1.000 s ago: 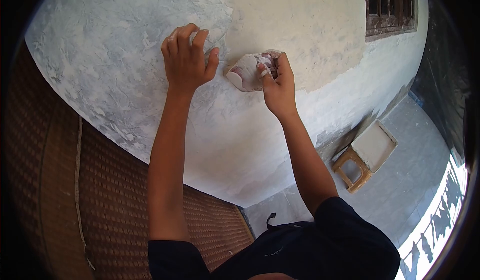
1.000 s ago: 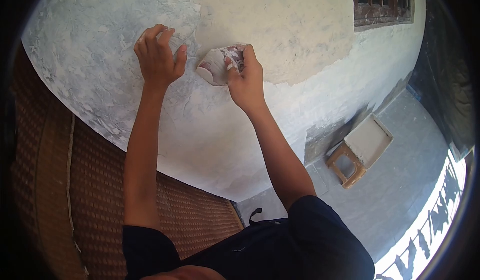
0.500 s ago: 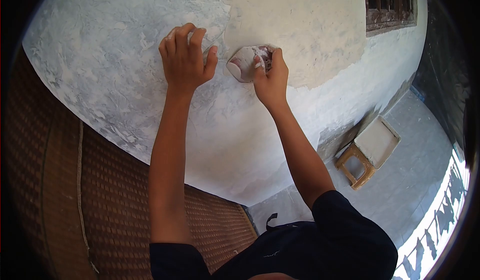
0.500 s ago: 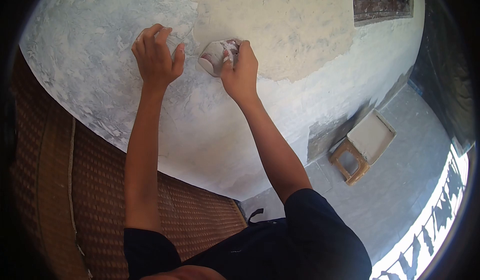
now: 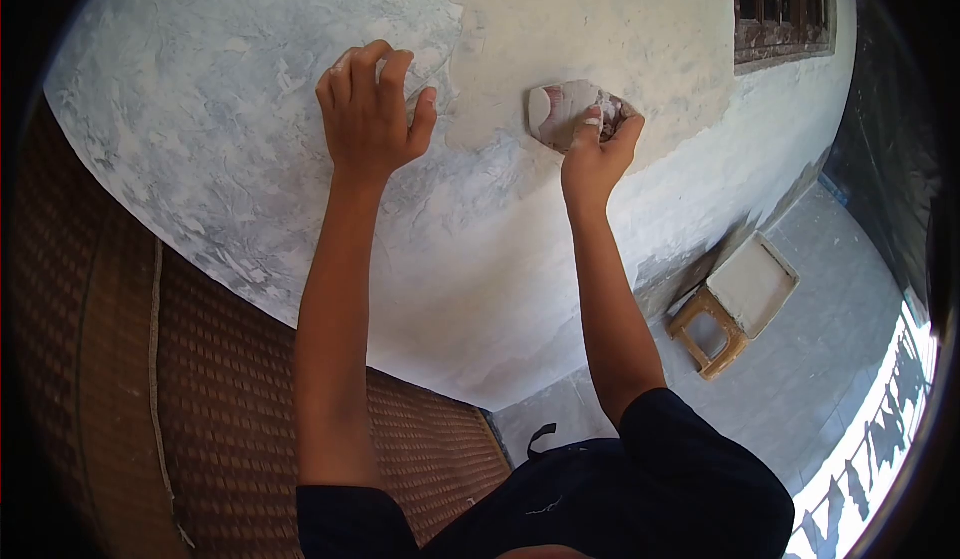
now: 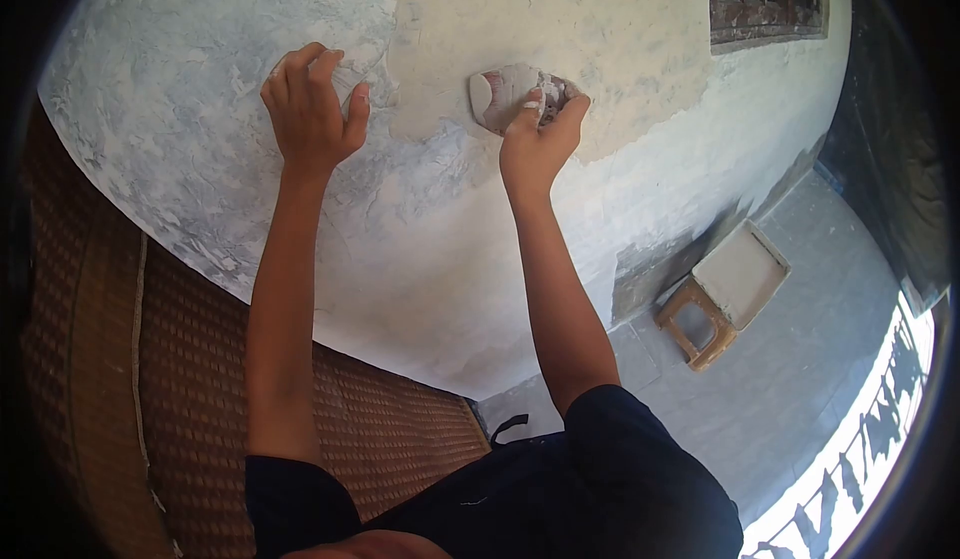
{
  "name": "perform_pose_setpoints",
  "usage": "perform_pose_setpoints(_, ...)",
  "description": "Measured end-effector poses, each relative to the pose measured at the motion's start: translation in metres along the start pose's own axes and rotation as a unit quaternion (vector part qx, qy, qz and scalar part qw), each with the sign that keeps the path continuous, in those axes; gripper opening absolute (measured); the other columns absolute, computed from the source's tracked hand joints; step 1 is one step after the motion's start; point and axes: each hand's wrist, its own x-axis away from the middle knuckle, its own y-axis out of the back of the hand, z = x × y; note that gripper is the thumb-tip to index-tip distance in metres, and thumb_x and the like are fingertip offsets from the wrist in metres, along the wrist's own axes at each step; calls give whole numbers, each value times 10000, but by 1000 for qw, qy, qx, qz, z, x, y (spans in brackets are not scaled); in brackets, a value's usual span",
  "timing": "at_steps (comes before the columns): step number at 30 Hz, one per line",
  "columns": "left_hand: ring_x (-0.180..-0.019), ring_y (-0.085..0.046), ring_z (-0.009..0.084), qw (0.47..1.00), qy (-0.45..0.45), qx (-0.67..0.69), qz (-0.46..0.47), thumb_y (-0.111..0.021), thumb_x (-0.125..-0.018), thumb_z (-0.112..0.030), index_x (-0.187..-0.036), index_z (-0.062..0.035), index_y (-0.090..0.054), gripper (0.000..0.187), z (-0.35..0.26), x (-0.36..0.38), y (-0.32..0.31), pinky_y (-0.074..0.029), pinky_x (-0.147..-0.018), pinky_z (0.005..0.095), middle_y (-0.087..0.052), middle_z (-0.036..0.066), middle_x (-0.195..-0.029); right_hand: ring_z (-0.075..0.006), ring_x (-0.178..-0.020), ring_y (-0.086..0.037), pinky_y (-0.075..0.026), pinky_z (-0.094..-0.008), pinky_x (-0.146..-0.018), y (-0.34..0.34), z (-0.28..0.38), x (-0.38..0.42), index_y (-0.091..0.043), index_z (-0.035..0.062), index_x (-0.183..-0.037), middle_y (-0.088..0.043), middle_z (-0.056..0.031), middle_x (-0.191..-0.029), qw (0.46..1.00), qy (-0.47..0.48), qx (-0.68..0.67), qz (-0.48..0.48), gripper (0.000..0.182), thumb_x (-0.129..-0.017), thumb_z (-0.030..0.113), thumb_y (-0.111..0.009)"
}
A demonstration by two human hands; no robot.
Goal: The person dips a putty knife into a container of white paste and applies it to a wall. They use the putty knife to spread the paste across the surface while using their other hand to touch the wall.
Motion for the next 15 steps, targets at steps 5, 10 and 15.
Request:
perform_pose_setpoints(5, -1044, -465, 290, 1000, -5, 8, -2, -574, -821, -292, -1161, -107, -491, 397, 0, 0, -1, -317, -896, 450, -523, 91, -1130, -313, -778, -586, -471, -374, -730, -10, -8, 16, -502, -39, -985, -574, -208, -840, 976, 85, 92, 176, 160, -837, 6, -541)
perform_pose_setpoints(10, -1045, -465, 294, 1000, -2, 0, 3, -574, -822, -293, -1162, -103, -491, 398, 1, 0, -1, -319, -895, 447, -529, 94, -1123, -201, -807, -581, -474, -327, -724, 1, -3, -3, -478, -67, -1006, -581, -177, -858, 999, -22, 23, -25, 158, -879, 17, -520)
perform_pose_setpoints(15, -1044, -466, 293, 1000, 5, 5, 10, -571, -825, -296, -1161, -102, -493, 396, -1, 0, 0, -320, -897, 443, -531, 92, -1124, -317, -757, -575, -458, -354, -704, -18, -10, 14, -496, -55, -988, -577, -214, -860, 977, 114, 66, 167, 201, -809, 2, -567)
